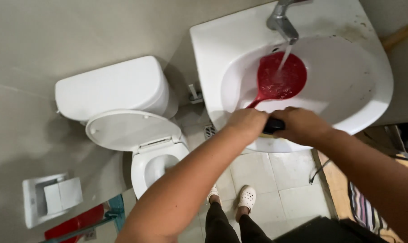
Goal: The person mops the tiled bathroom floor using a blue mop and a red bucket. They then move to the sink area, where they use a yellow sponge to scrub the sink basin, faucet, and the wall behind the sink, rinsing the sponge under running water.
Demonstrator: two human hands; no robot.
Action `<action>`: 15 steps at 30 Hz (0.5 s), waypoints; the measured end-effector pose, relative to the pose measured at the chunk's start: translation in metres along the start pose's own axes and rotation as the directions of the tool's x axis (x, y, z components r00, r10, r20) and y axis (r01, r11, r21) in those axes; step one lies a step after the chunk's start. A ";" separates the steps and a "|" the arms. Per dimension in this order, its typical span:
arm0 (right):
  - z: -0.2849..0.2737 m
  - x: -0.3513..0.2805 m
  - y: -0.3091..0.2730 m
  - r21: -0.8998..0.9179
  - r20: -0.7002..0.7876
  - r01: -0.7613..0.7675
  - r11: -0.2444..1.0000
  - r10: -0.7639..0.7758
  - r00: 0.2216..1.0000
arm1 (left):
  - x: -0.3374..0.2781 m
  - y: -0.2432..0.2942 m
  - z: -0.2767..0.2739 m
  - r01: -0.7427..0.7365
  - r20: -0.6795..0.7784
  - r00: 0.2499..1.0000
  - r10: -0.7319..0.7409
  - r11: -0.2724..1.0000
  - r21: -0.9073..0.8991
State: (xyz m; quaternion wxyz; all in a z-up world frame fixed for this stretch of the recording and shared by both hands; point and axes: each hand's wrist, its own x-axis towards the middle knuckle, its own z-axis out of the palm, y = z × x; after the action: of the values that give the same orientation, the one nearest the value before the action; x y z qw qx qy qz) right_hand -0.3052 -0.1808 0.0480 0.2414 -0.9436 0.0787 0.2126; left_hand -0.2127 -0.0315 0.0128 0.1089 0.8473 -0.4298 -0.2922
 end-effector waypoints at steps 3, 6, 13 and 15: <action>-0.009 -0.018 -0.007 -0.205 0.023 -0.078 0.976 0.084 0.996 | 0.001 0.011 0.001 -0.252 -0.200 0.946 0.255 0.967 0.040; 0.014 -0.022 -0.040 -0.038 -0.067 -0.215 0.976 0.212 0.975 | -0.026 0.008 -0.030 -0.221 -0.151 0.960 0.236 0.969 0.107; 0.033 -0.050 -0.058 0.003 -0.185 -0.198 0.980 0.195 0.963 | -0.043 0.007 -0.021 -0.209 0.013 0.978 0.209 0.971 0.117; 0.020 -0.059 -0.028 -0.056 -0.173 -0.223 0.973 0.210 0.962 | -0.010 0.023 0.007 -0.260 -0.024 0.965 0.262 0.963 0.064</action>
State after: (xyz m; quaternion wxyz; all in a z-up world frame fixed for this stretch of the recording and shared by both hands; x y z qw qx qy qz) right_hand -0.3589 -0.1440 0.0699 0.1739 -0.9521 0.1932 0.1614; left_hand -0.2362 -0.0372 0.0211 0.1276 0.7909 -0.5445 -0.2484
